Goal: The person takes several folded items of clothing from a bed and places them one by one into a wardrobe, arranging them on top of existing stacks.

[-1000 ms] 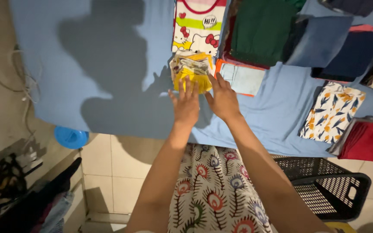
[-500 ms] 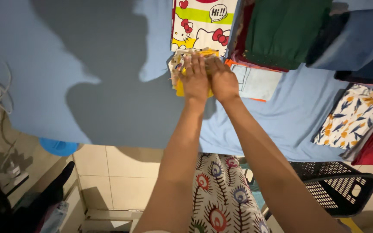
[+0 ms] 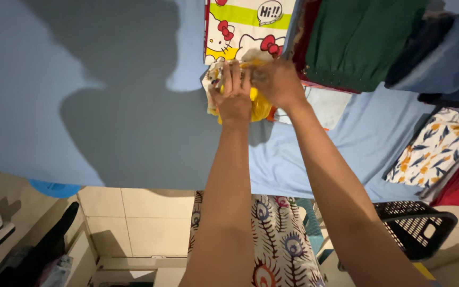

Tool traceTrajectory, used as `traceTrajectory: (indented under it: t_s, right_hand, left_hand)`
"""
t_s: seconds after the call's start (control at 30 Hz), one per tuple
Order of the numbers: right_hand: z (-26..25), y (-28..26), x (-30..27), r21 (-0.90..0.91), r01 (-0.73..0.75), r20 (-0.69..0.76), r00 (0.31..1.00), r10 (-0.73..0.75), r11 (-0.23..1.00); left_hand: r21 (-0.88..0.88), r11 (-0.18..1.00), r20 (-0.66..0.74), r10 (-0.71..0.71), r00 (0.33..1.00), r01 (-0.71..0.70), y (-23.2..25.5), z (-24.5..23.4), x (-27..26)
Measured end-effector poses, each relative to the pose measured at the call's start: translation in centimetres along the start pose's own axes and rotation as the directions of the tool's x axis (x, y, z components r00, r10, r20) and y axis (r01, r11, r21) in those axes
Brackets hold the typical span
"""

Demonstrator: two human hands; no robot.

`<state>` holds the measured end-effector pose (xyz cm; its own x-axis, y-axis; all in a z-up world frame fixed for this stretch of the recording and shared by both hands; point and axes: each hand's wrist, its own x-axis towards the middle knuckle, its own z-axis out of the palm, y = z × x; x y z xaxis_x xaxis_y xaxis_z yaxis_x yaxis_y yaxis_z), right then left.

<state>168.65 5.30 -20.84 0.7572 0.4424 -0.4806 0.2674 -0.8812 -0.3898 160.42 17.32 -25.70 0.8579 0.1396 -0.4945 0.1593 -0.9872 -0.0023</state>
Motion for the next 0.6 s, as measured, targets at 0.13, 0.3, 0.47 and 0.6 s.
traceTrajectory:
  t_s: [0.13, 0.3, 0.47, 0.6]
  right_hand:
    - [3.5, 2.5, 3.6, 0.436, -0.008, -0.410, 0.888, 0.207, 0.900]
    - [6.9, 4.7, 7.3, 0.362, -0.095, -0.535, 0.793, 0.290, 0.927]
    - [4.1, 5.7, 7.1, 0.892, -0.251, 0.083, 0.909, 0.409, 0.376]
    - [3.1, 4.6, 6.8, 0.903, -0.261, 0.127, 0.920, 0.370, 0.340]
  left_hand:
    - [-0.013, 1.000, 0.104, 0.016, 0.994, -0.015, -0.3, -0.6, -0.3]
    - [-0.059, 0.998, 0.087, 0.013, 0.996, -0.007, -0.5, -0.1, 0.0]
    - [-0.088, 0.996, -0.079, -0.006, 0.997, -0.001, -0.6, 1.0, -0.5]
    - [-0.076, 0.997, -0.070, 0.006, 0.998, -0.011, -0.7, -0.1, -0.6]
